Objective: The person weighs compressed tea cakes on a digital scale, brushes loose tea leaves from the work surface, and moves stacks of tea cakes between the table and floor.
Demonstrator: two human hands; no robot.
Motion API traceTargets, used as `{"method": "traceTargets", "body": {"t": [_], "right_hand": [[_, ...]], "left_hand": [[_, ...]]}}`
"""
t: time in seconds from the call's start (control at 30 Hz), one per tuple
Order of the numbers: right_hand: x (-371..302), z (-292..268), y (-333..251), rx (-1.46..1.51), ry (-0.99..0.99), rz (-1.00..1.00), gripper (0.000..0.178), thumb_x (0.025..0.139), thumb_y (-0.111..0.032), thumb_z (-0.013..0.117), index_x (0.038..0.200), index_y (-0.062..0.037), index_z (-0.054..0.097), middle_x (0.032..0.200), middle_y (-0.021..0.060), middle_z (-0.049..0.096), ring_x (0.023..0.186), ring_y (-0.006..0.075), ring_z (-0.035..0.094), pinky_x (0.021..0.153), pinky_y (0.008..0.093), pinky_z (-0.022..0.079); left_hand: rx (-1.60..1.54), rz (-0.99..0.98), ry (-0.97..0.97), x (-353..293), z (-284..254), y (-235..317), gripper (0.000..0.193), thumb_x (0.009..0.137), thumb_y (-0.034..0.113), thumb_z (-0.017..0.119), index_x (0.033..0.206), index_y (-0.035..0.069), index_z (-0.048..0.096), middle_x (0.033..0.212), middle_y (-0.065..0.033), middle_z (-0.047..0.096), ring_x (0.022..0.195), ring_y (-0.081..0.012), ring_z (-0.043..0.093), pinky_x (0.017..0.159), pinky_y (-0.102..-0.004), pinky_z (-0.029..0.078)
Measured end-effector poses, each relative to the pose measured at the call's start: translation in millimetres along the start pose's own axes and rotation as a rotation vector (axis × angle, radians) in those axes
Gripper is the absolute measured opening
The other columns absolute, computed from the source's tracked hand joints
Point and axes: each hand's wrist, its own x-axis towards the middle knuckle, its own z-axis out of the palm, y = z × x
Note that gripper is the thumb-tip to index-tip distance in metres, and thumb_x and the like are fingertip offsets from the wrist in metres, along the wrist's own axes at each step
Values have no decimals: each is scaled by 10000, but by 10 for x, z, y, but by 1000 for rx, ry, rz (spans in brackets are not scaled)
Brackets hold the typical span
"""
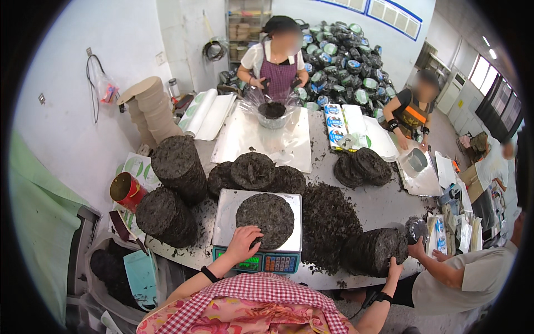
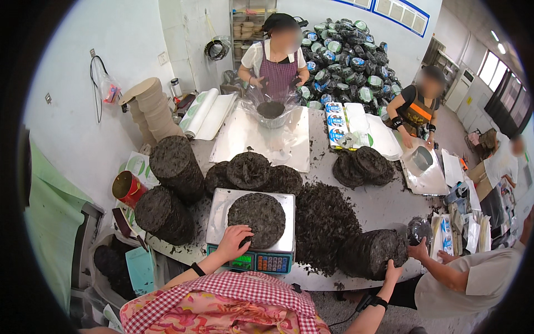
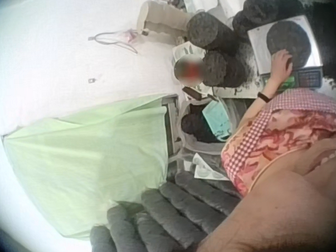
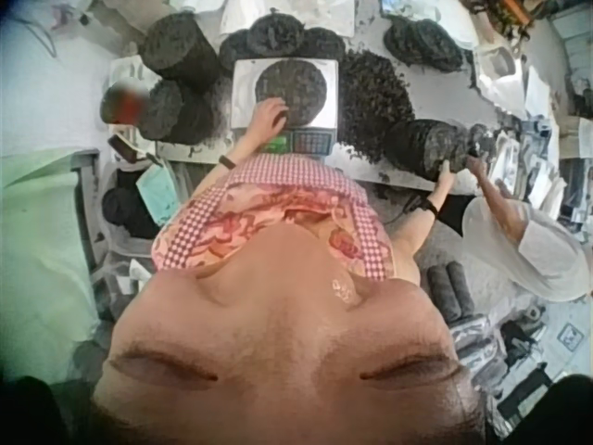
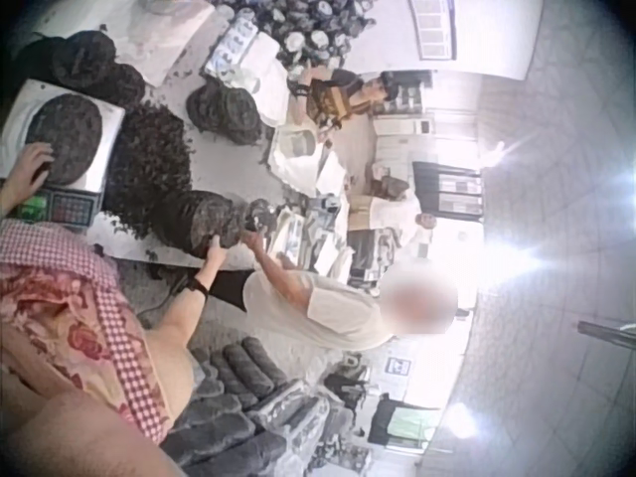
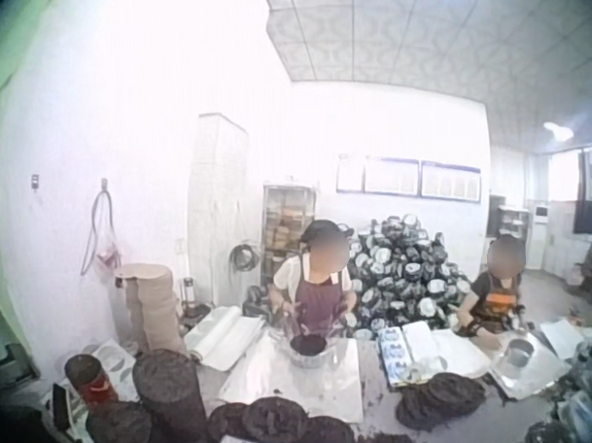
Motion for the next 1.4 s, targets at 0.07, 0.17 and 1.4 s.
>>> {"method": "traceTargets", "body": {"t": [0.07,0.17,1.4], "right_hand": [[-13,26,10,-54,77,17,828,790,-284,623,1381,63,159,1411,225,241,1282,344,291,995,465,339],[233,14,235,-61,60,-29,835,807,-310,621,1383,57,141,1390,224,266,1236,344,359,944,462,386],[-232,47,-49,-90,176,-128,753,705,-296,661,1248,130,359,1286,262,410,1144,359,448,920,430,390]], "left_hand": [[0,-3,7,8,13,-2,272,745,128,614,1009,76,582,1082,-96,550,1103,-276,485,928,-423,344],[5,-5,13,5,40,-6,265,749,131,613,1007,78,581,1086,-94,548,1103,-275,485,926,-422,345],[1,-10,-1,-4,37,-33,243,762,137,601,999,81,590,1083,-91,551,1118,-272,478,941,-430,333]]}}
